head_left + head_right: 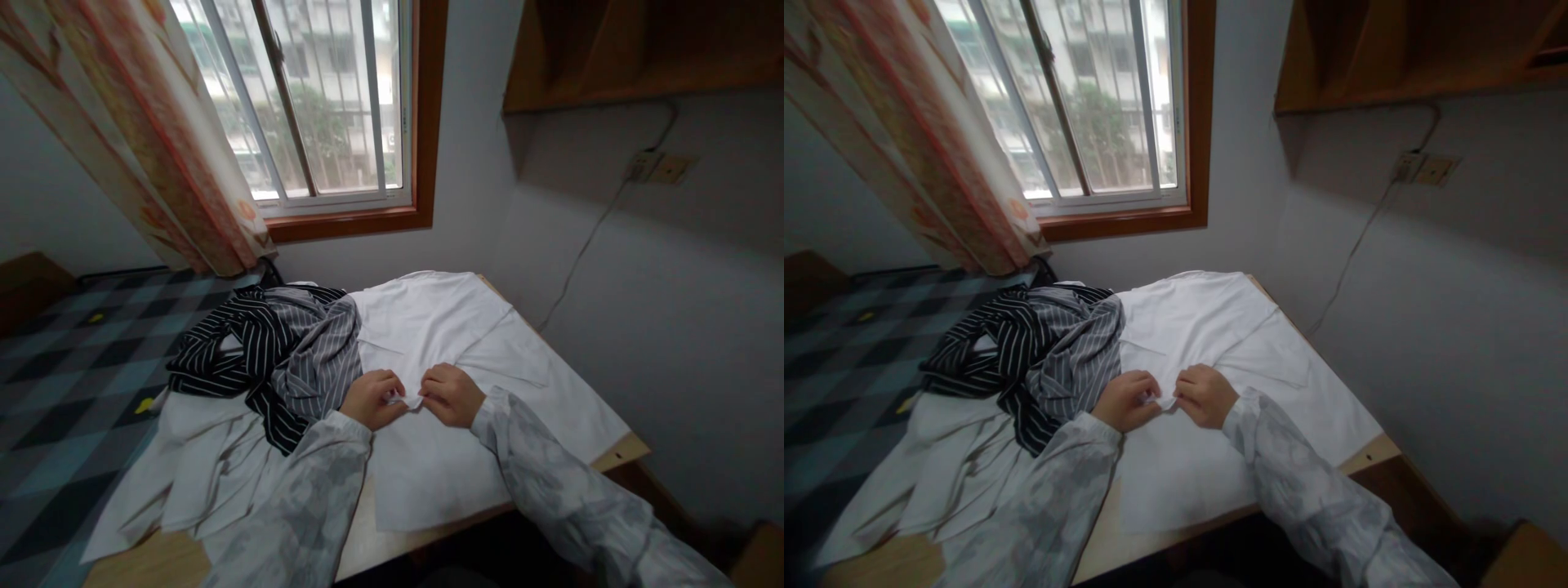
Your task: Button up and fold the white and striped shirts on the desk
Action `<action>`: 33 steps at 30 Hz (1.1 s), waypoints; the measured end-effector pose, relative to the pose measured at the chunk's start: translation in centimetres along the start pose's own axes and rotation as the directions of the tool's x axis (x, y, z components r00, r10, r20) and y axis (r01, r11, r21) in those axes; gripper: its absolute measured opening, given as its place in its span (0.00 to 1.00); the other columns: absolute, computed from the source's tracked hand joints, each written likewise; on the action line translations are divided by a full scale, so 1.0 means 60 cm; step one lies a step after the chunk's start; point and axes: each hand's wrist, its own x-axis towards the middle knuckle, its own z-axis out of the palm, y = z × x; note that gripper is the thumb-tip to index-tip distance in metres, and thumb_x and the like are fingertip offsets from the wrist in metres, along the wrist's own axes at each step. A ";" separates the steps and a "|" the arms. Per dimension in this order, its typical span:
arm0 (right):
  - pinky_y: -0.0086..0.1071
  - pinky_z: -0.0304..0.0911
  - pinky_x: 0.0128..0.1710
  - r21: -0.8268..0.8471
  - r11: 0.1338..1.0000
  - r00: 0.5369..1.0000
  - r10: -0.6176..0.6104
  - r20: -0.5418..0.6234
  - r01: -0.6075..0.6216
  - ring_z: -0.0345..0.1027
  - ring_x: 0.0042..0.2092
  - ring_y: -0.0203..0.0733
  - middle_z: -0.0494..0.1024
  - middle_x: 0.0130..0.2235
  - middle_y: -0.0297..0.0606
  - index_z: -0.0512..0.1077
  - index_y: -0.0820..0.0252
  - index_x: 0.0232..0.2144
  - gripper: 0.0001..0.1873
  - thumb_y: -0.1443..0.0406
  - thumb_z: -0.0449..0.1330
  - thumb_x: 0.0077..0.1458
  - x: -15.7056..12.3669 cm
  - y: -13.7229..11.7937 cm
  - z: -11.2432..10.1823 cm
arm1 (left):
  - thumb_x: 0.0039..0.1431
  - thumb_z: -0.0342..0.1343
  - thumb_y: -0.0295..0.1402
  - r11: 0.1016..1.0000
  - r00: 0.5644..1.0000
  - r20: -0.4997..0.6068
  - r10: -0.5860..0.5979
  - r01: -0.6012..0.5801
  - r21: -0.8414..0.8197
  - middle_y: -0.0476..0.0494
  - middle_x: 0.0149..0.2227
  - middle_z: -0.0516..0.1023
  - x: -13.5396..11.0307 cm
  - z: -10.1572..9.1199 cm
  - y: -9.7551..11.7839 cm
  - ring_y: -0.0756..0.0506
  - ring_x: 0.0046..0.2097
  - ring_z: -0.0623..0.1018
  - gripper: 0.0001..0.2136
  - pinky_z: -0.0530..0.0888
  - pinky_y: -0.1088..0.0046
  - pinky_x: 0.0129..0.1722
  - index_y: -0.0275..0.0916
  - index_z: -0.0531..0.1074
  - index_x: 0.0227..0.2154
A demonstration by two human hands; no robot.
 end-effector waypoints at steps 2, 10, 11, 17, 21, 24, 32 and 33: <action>0.44 0.65 0.44 -0.002 0.999 0.998 -0.054 0.026 0.054 0.71 0.42 0.49 0.80 0.40 0.42 0.74 0.53 0.38 0.08 0.62 0.57 0.71 -0.006 0.001 -0.005 | 0.64 0.63 0.39 0.997 0.997 0.017 0.073 -0.073 -0.025 0.42 0.39 0.84 -0.001 0.001 -0.002 0.42 0.43 0.82 0.07 0.75 0.64 0.47 0.43 0.82 0.36; 0.46 0.69 0.50 0.030 1.000 0.999 -0.011 0.050 0.010 0.75 0.46 0.51 0.82 0.47 0.44 0.77 0.53 0.45 0.09 0.59 0.64 0.65 -0.023 0.013 -0.035 | 0.66 0.62 0.38 0.977 0.984 -0.023 0.179 -0.180 -0.114 0.41 0.42 0.87 0.001 0.003 -0.002 0.41 0.45 0.83 0.07 0.76 0.61 0.50 0.43 0.83 0.35; 0.48 0.69 0.53 0.018 1.000 0.998 0.024 0.052 -0.024 0.75 0.50 0.53 0.81 0.51 0.46 0.77 0.54 0.49 0.13 0.60 0.65 0.63 -0.026 0.025 -0.042 | 0.66 0.62 0.38 0.976 0.984 -0.022 0.175 -0.176 -0.127 0.41 0.41 0.87 0.001 0.003 -0.002 0.41 0.45 0.84 0.08 0.77 0.61 0.50 0.43 0.84 0.35; 0.51 0.71 0.58 -0.169 0.965 0.979 0.198 -0.040 -0.201 0.75 0.57 0.56 0.81 0.58 0.50 0.79 0.58 0.54 0.19 0.68 0.62 0.61 -0.060 0.134 -0.063 | 0.70 0.59 0.40 0.963 0.976 -0.057 0.208 -0.215 -0.161 0.43 0.39 0.88 0.000 0.007 -0.006 0.42 0.42 0.85 0.10 0.77 0.64 0.47 0.43 0.83 0.37; 0.50 0.72 0.53 -0.231 0.953 0.973 0.159 -0.170 -0.196 0.78 0.51 0.52 0.86 0.49 0.44 0.83 0.53 0.47 0.12 0.67 0.61 0.68 -0.069 0.161 -0.064 | 0.71 0.58 0.39 0.973 0.979 -0.090 0.180 -0.191 -0.129 0.43 0.39 0.87 -0.004 0.003 -0.004 0.42 0.43 0.84 0.09 0.76 0.65 0.47 0.42 0.81 0.38; 0.50 0.71 0.57 -0.208 0.968 0.964 0.087 -0.250 -0.141 0.79 0.51 0.50 0.86 0.50 0.42 0.83 0.51 0.50 0.13 0.67 0.60 0.68 -0.073 0.154 -0.070 | 0.73 0.53 0.38 0.982 0.985 -0.102 0.143 -0.153 -0.107 0.40 0.42 0.86 -0.007 -0.002 -0.002 0.42 0.46 0.84 0.11 0.76 0.64 0.49 0.42 0.80 0.43; 0.48 0.74 0.54 -0.093 0.985 0.985 0.138 -0.103 -0.148 0.80 0.50 0.51 0.86 0.50 0.44 0.83 0.53 0.47 0.13 0.59 0.61 0.66 -0.088 0.144 -0.080 | 0.70 0.54 0.40 0.979 0.982 -0.040 0.184 -0.187 -0.080 0.42 0.36 0.84 -0.012 -0.004 0.007 0.42 0.41 0.82 0.10 0.75 0.63 0.46 0.42 0.78 0.38; 0.49 0.73 0.56 -0.088 0.980 0.981 0.174 -0.085 -0.181 0.79 0.52 0.52 0.85 0.53 0.45 0.82 0.54 0.50 0.16 0.57 0.60 0.68 -0.086 0.144 -0.079 | 0.69 0.54 0.39 0.977 0.980 -0.039 0.196 -0.199 -0.079 0.43 0.35 0.83 -0.013 -0.005 0.010 0.42 0.40 0.82 0.10 0.75 0.63 0.46 0.43 0.78 0.38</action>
